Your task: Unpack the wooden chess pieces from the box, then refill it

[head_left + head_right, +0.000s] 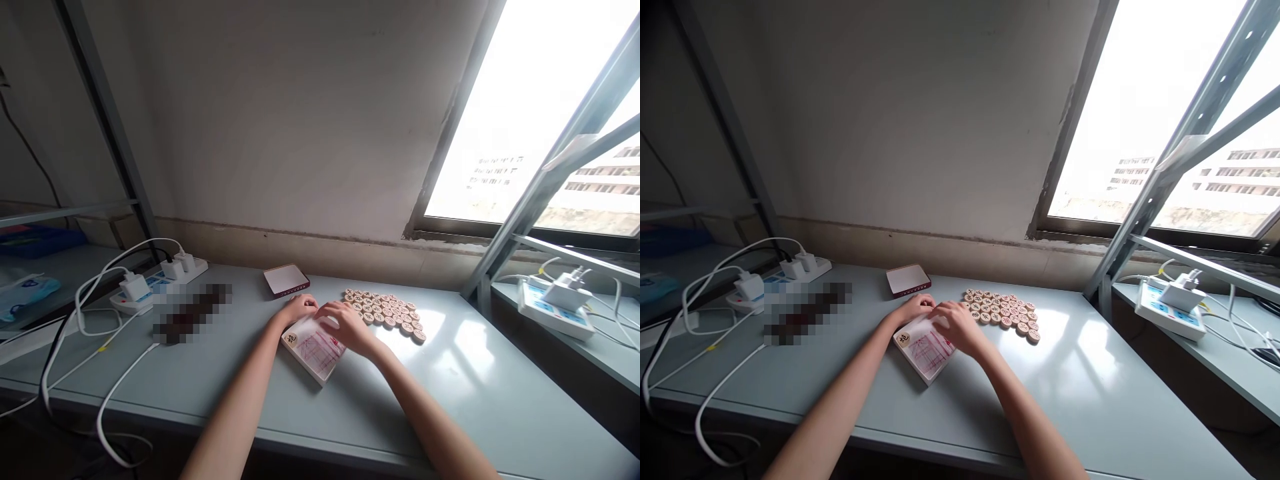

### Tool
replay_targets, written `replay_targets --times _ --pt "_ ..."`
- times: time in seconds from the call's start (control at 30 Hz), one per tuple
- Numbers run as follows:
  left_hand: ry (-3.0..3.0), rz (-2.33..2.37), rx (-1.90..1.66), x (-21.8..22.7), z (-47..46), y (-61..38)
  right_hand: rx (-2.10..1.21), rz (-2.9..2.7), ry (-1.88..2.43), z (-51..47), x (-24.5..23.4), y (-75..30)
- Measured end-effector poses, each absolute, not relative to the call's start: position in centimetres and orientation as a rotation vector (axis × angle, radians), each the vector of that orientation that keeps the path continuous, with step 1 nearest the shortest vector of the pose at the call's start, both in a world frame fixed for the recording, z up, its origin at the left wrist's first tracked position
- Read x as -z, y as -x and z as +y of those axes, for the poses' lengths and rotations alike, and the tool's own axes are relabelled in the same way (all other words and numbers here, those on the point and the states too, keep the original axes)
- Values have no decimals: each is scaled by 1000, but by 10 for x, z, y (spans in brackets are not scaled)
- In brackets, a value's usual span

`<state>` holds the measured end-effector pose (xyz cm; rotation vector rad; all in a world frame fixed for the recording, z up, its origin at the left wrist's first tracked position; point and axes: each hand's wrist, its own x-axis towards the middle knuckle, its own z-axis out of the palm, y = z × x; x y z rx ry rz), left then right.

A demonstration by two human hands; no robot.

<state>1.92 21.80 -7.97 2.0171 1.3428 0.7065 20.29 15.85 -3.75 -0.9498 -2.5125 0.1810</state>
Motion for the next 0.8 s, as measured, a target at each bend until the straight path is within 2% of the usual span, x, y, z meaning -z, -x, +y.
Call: replay_targets --times 0.17,0.4,0.6,0.8 --pt "-2003 1347 -697 80 219 -19 -437 -2701 700 132 42 -178" --pt "-2003 1328 -704 79 218 -20 -200 -2670 787 134 49 -175" --pt "-1999 1316 -705 81 218 -19 -265 -2675 668 133 47 -176" --pt "-2000 1309 -718 79 215 -20 -243 -2627 740 132 48 -175"
